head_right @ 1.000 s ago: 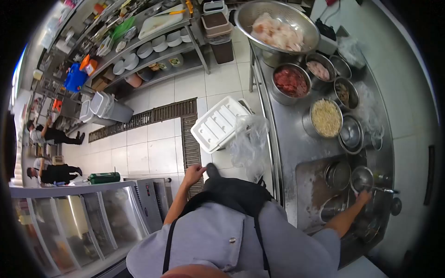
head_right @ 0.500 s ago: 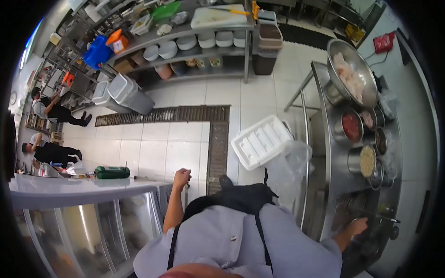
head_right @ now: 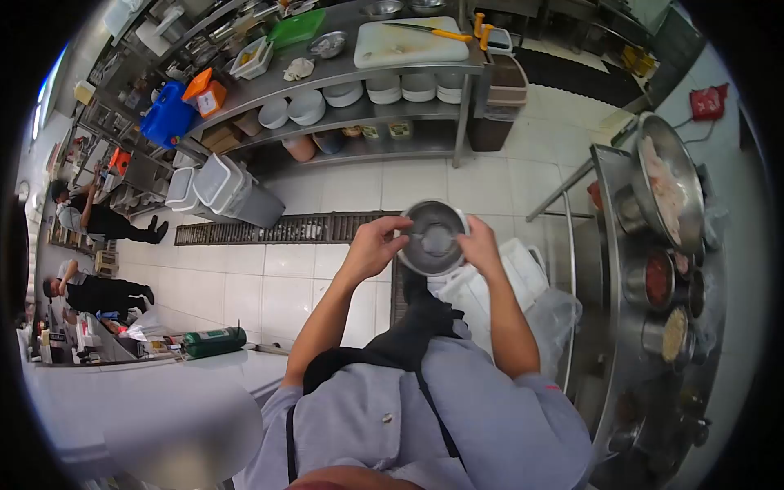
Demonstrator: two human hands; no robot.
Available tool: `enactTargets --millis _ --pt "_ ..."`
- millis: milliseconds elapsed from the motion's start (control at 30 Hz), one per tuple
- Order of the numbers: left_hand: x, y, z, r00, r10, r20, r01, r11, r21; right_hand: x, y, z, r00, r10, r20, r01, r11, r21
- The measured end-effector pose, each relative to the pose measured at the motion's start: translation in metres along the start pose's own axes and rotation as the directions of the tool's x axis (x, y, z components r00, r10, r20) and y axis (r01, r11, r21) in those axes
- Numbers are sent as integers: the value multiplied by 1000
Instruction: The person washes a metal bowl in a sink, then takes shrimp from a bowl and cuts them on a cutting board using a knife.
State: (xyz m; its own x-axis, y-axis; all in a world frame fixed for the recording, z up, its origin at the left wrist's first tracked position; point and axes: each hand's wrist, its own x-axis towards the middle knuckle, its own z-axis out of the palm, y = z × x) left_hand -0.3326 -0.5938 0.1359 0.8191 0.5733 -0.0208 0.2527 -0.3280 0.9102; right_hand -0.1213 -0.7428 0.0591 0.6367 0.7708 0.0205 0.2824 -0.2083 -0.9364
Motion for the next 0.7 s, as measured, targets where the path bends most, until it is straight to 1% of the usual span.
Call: enactTargets --millis 33,67,100,133,167,200,233,267,300,333,367,433,467,500,567,600,633,667,700 --pt "16 -9 -14 985 143 -100 -126 979 161 25 -22 18 950 267 162 -280 958 60" --pt "30 -16 -31 942 292 -167 -225 916 331 49 -20 35 948 266 174 -282 956 76" --pt "36 -25 -53 967 122 -222 -87 983 162 74 -18 53 934 275 228 -323 923 209" --pt "40 -39 -79 968 -43 -247 41 999 -15 105 -16 68 924 271 271 -355 872 337" --pt "42 -69 -99 936 -158 -315 78 964 -252 139 -7 84 926 270 264 -353 867 352" --pt "39 -90 -123 901 -178 -396 93 970 -225 167 9 99 951 206 229 -275 903 331" --pt "30 -111 -145 856 -267 -443 190 959 -210 184 21 107 965 155 213 -214 933 290" --pt "23 -127 -163 790 -371 -489 281 927 -249 206 -8 108 921 245 304 -351 860 370" --pt "16 -141 -178 729 -422 -539 291 904 -313 236 -15 121 917 253 307 -358 862 358" --pt "10 -155 -189 633 -484 -605 343 875 -341 264 -20 131 928 248 278 -337 877 342" --pt "2 -181 -196 569 -528 -630 335 849 -408 292 -24 140 937 243 253 -318 893 320" --pt "4 -199 -205 445 -596 -669 319 803 -503 364 -13 172 952 186 243 -251 929 271" --pt "14 -203 -207 402 -620 -673 329 784 -526 391 -27 186 943 208 261 -292 892 345" --pt "29 -212 -211 408 -627 -664 335 779 -530 423 -45 200 940 217 264 -315 850 422" --pt "70 -234 -224 374 -695 -614 319 718 -618 488 -55 235 948 180 261 -282 855 435" --pt "97 -247 -233 437 -649 -623 288 757 -586 513 -65 252 950 195 242 -286 855 432" --pt "131 -254 -245 488 -613 -621 288 785 -549 533 -75 266 947 190 259 -287 862 418" --pt "165 -267 -261 564 -557 -610 260 820 -510 552 -78 266 946 183 268 -282 873 398" --pt "205 -280 -277 634 -493 -596 213 852 -478 562 -76 257 952 198 234 -277 881 384"
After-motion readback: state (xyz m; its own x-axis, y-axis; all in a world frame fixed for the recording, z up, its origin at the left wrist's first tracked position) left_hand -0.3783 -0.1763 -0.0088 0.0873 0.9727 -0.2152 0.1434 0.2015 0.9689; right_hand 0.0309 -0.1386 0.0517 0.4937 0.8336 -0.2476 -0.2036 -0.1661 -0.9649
